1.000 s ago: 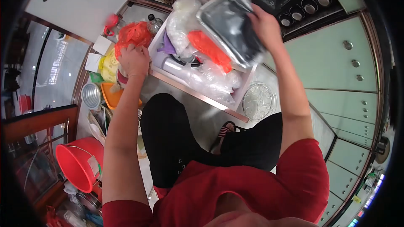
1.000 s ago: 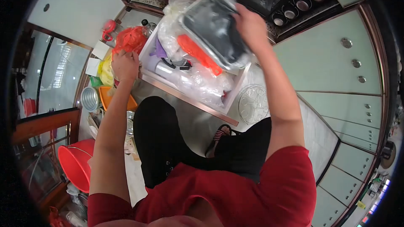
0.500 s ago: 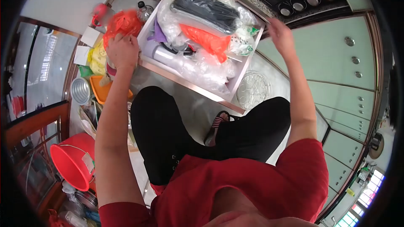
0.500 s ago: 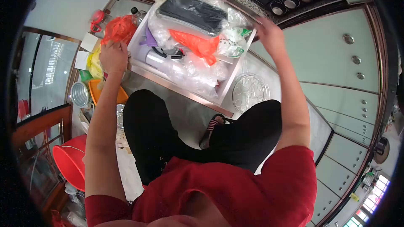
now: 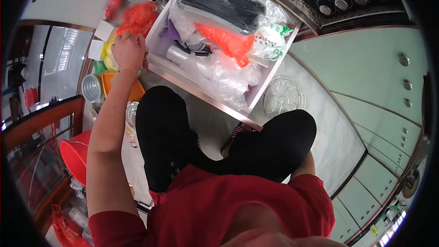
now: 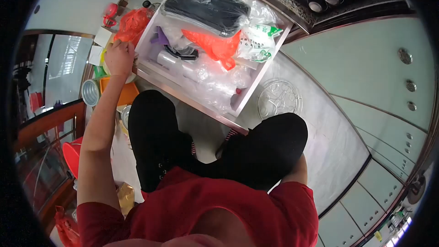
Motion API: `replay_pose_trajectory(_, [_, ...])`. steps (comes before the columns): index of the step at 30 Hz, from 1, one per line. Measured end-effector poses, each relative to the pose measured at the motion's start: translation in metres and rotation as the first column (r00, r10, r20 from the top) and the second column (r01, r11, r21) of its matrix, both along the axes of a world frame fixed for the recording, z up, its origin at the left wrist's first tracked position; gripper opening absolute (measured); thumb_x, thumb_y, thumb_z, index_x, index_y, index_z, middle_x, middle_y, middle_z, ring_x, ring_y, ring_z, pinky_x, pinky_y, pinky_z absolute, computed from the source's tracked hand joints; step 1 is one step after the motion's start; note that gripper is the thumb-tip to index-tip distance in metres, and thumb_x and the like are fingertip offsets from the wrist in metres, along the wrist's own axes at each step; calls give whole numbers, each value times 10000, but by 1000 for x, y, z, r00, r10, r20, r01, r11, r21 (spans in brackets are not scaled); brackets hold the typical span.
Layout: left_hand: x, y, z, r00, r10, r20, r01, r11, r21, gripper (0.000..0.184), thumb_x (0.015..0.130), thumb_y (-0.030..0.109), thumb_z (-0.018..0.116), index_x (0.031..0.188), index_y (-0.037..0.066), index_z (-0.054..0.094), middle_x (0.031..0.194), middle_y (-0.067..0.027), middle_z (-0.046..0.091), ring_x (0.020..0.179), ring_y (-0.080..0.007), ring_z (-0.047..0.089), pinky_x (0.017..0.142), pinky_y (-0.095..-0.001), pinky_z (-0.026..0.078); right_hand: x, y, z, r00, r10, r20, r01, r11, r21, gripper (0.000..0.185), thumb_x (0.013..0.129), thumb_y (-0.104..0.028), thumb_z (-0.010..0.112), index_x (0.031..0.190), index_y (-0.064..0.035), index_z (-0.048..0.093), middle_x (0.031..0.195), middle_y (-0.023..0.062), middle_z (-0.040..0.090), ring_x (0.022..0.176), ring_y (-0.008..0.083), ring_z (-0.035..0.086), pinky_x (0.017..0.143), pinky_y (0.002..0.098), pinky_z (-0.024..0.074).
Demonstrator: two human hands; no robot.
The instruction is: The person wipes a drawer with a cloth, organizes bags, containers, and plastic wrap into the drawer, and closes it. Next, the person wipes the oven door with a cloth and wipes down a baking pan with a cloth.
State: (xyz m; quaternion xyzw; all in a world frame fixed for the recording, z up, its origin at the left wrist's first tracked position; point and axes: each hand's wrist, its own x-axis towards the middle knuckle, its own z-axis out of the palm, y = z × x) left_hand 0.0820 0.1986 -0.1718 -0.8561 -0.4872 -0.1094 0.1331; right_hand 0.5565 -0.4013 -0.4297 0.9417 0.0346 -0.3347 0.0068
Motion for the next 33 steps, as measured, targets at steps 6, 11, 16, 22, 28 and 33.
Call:
replay_pose_trajectory(6, [0,3,3,994,-63,-86,60,997,-41,176,816,268,591,813,111,671,856,-49,655,879,-262,604,703,-447,470,14,-32,10,962,-100,-253,214,852,478,509,842,-137,587,1318,8,480,926,119,638,765,152,602,620,294,494])
replay_pose_trajectory(11, [15,16,2,911,-354,-212,301,921,-247,114,777,205,587,838,125,638,876,-41,642,911,-249,603,759,-440,464,16,16,173,981,-160,-112,195,805,560,529,810,-88,614,1319,-16,491,801,61,591,584,91,533,438,250,406])
replay_pose_trajectory(16, [50,-13,-11,624,-770,-133,664,612,-430,78,730,149,579,792,150,627,847,-20,618,892,-220,602,758,-406,451,-23,66,317,912,119,393,-324,797,510,511,841,-76,655,1331,-128,522,875,26,556,544,65,447,480,241,407])
replay_pose_trajectory(22, [89,-64,-66,387,-903,-185,776,428,-463,105,745,140,556,772,164,654,805,5,617,845,-179,616,716,-373,441,-75,93,396,811,-37,584,-379,727,572,483,869,-31,637,1333,-81,511,912,-7,515,559,17,374,492,183,330])
replay_pose_trajectory(28, [104,-90,-82,475,-813,-337,641,582,-500,107,724,166,594,760,131,688,727,-31,657,707,-198,636,687,-378,443,-105,112,421,815,-131,565,-402,574,713,468,893,-22,615,1340,-52,479,965,-19,533,591,-17,392,496,158,312])
replay_pose_trajectory(33, [121,-91,-89,538,-754,-377,531,651,-543,89,711,155,631,742,112,703,756,-60,684,738,-208,665,692,-384,477,-129,124,439,842,-171,511,-392,456,799,476,874,13,620,1328,-34,484,954,-14,548,588,-22,402,473,150,311])
